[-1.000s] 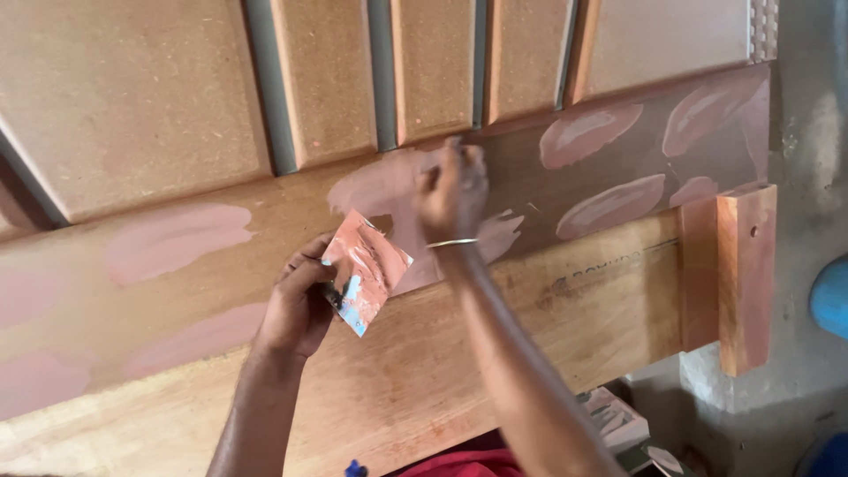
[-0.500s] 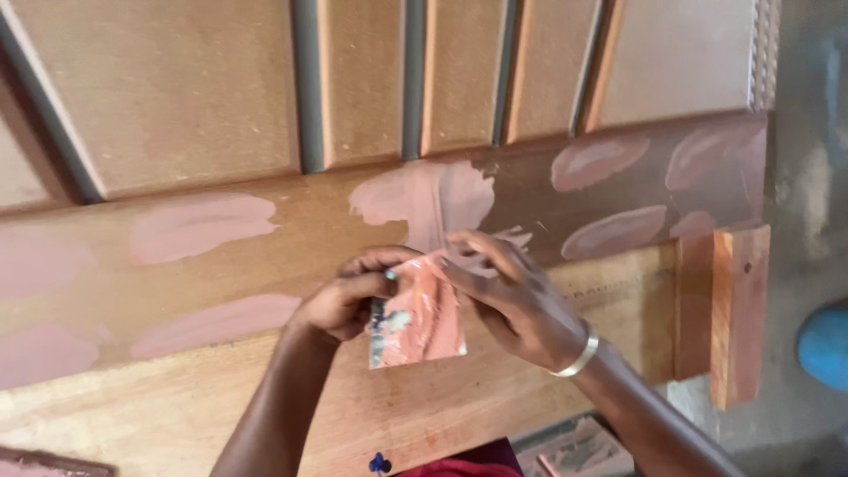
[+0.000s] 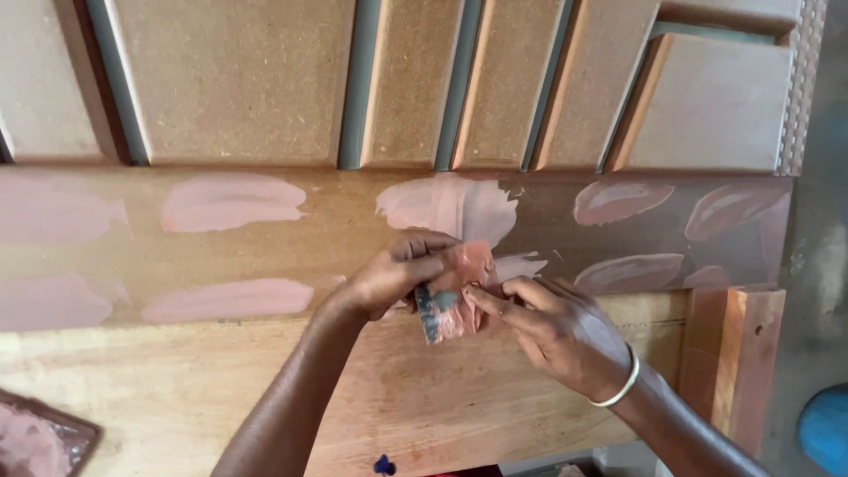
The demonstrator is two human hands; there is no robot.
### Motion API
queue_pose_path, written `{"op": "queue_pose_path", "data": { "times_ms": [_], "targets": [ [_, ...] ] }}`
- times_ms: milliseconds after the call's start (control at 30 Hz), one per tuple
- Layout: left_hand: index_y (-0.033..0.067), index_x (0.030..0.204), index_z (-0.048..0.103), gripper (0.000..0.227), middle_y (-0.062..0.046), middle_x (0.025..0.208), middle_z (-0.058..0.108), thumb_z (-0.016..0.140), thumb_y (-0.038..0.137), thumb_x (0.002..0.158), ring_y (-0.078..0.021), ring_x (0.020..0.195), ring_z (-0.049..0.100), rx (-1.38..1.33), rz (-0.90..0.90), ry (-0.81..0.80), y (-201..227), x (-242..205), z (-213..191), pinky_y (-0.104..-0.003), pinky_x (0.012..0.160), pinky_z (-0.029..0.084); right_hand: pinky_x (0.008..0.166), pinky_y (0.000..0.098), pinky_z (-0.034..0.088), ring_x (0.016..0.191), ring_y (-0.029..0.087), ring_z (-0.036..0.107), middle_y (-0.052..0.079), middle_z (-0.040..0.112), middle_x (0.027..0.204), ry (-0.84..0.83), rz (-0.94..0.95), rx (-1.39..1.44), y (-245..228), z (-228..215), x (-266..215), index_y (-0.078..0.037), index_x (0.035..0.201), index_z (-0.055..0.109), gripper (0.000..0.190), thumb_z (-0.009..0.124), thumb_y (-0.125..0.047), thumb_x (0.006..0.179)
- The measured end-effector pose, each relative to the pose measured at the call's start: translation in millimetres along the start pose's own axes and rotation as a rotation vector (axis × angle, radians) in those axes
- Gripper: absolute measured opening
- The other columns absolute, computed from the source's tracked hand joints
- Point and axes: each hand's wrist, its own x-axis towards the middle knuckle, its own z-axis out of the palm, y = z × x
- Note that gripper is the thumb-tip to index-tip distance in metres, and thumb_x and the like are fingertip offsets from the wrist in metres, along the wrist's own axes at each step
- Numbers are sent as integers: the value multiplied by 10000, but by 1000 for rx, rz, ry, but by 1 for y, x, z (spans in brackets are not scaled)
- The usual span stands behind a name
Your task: The person uses a putty knife to scoop pink wood filler from a plastic sheet and applies it to the gaps and edges of a wooden headboard. They repeatedly spread the filler into the grooves and along the frame, occasionally smoothing it with their fingers.
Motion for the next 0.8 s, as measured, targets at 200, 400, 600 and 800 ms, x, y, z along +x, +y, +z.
{"op": "queue_pose_path", "data": {
  "times_ms": [200,400,600,800],
  "targets": [
    [5,1199,687,312,-6,686,632,619,179,949,-71,450,535,-371,121,342,-21,-6,-1,-229,349,382,762,299,632,817,144,708,-8,705,1178,-332,-6,725,57,2,20,-237,1475,580,578,520,-33,938],
    [-16,1217,688,365,-38,737,671,527,79,903,-94,471,566,-502,195,434,-63,-24,1,-241,372,429,691,372,530,763,185,669,43,701,952,-68,-36,-449,95,21,78,-275,1538,451,580,574,-224,974],
    [-40,1211,674,344,-52,738,674,522,91,931,-88,480,559,-525,219,437,-91,-30,19,-236,377,423,640,368,458,692,194,619,83,629,831,-88,-385,-998,98,33,115,-107,1637,293,787,594,-197,915],
    [-38,1237,675,378,-45,744,675,489,88,933,-75,492,559,-542,278,434,-101,-29,33,-226,384,421,560,335,421,549,154,541,42,563,667,-21,-431,-1174,106,45,122,-64,1622,310,722,543,-194,952]
  ]
}}
